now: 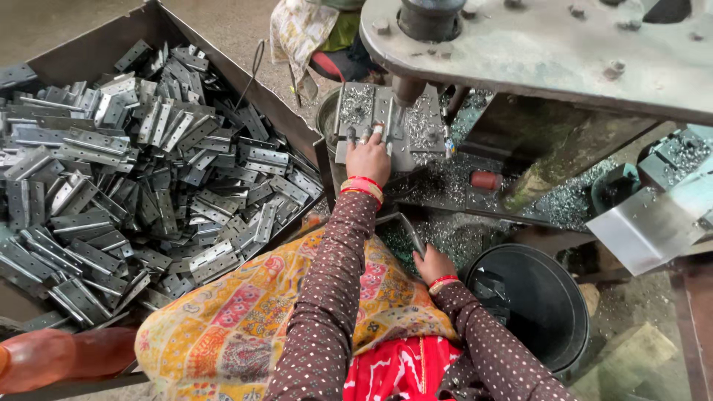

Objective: The person places metal brackets into a jig, pulls a lever to drill holes, and then discards the processed brackets into a large metal bin.

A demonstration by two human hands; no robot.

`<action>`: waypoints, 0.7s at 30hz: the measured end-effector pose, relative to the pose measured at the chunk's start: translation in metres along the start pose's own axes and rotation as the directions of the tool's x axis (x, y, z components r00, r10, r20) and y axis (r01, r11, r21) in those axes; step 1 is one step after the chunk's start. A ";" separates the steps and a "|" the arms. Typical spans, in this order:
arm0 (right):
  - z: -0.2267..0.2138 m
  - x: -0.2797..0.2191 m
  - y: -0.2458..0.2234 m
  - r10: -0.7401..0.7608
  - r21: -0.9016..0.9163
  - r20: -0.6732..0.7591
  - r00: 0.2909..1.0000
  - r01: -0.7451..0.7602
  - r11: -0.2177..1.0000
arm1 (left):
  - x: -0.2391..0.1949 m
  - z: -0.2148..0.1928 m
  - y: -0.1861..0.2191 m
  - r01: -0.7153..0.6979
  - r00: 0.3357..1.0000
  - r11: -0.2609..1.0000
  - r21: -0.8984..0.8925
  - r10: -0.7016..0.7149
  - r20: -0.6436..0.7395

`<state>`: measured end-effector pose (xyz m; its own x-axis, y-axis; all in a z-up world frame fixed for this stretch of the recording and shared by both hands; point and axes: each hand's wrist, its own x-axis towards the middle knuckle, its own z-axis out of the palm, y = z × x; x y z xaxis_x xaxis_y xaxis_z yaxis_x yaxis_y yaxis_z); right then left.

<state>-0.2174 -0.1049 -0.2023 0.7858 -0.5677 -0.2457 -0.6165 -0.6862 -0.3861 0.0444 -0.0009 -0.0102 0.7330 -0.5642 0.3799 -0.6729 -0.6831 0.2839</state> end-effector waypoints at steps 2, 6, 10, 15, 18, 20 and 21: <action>-0.011 0.005 -0.004 0.073 0.058 0.100 0.992 -0.079 0.995 | -0.002 -0.001 0.000 -0.003 1.000 1.000 0.008 0.002 0.026; -0.051 0.017 -0.008 0.015 -0.036 0.137 0.991 -0.010 0.999 | 0.001 0.005 0.001 -0.001 0.995 0.999 -0.045 -0.003 -0.095; -0.053 0.015 -0.011 0.014 -0.066 0.112 0.994 -0.006 0.998 | 0.010 0.013 -0.006 0.028 0.999 0.999 -0.020 -0.029 -0.032; -0.024 0.007 -0.001 -0.082 -0.102 -0.028 0.996 0.079 0.992 | 0.012 0.015 -0.007 0.026 0.999 1.000 -0.007 -0.026 -0.030; -0.033 0.008 -0.004 -0.067 -0.089 0.042 0.997 0.071 0.994 | 0.008 0.018 -0.005 0.016 0.999 1.000 0.002 -0.016 -0.052; -0.055 0.014 -0.011 -0.030 -0.071 0.159 0.987 0.042 0.997 | 0.009 0.020 -0.005 -0.003 0.993 1.000 0.009 0.004 -0.117; -0.066 0.020 -0.016 -0.032 -0.086 0.160 0.987 0.046 0.995 | 0.015 0.019 -0.006 0.011 0.996 1.000 -0.001 -0.011 -0.090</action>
<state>-0.1949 -0.1354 -0.1420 0.8030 -0.4652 -0.3725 -0.5816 -0.7481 -0.3195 0.0610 -0.0142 -0.0232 0.7287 -0.5125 0.4542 -0.6646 -0.6891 0.2888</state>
